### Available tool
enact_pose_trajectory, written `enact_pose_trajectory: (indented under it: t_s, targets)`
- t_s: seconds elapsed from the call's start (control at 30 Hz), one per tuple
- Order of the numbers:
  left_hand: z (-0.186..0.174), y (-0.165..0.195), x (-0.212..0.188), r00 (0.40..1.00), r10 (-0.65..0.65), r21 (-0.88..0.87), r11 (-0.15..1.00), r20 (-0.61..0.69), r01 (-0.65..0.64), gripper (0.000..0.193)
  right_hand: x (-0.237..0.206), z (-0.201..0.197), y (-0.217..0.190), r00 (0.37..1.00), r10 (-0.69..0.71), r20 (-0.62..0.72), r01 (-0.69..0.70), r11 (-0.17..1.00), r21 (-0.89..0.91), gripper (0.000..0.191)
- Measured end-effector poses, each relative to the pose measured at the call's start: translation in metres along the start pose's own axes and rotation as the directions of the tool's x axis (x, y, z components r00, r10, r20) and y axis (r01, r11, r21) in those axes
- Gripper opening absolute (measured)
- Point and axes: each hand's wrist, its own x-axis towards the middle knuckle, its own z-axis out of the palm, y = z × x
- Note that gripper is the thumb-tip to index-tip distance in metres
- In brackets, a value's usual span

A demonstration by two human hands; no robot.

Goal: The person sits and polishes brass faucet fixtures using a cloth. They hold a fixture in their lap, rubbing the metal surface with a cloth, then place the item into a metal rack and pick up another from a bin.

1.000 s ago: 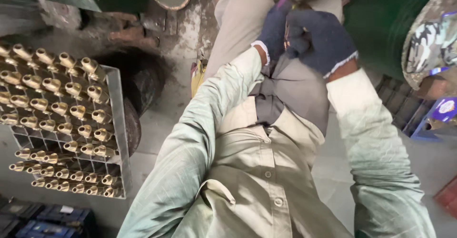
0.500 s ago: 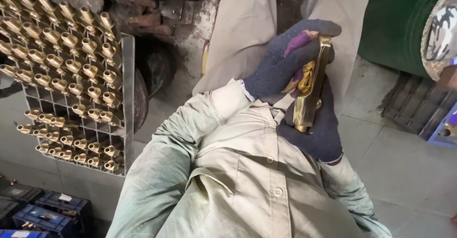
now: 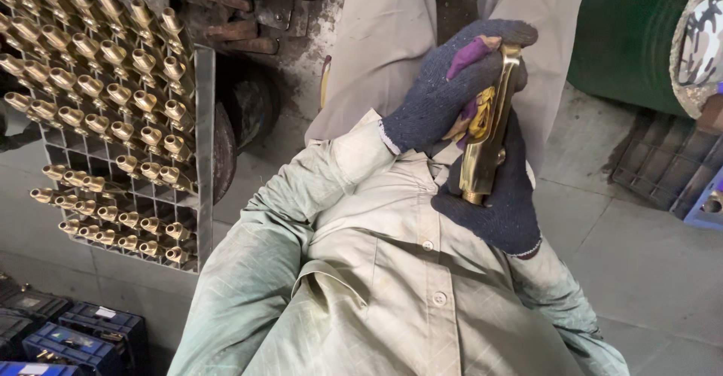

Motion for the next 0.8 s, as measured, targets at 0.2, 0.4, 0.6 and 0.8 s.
enact_pose_trajectory:
  t_s: [0.2, 0.4, 0.6, 0.8]
  targets:
    - [-0.005, -0.004, -0.005, 1.000, -0.018, 0.021, 1.000, -0.019, 0.019, 0.029, 0.004, -0.001, -0.002, 1.000, -0.004, 0.000, 0.004, 0.999, -0.050, 0.128]
    - [-0.022, -0.015, 0.003, 0.853, 0.436, 0.651, 0.565, 0.286, -0.507, 0.033, 0.007, -0.001, -0.001, 1.000, 0.027, -0.003, -0.027, 1.000, -0.009, 0.128]
    - [-0.030, -0.029, 0.002, 0.863, 0.423, 0.666, 0.563, 0.277, -0.490, 0.039, 0.012, -0.002, -0.002, 1.000, 0.004, -0.030, -0.007, 0.996, -0.085, 0.128]
    - [-0.026, -0.021, 0.006, 0.860, 0.436, 0.677, 0.550, 0.266, -0.489, 0.038, 0.017, -0.003, -0.001, 0.999, -0.001, -0.032, -0.002, 0.994, -0.107, 0.126]
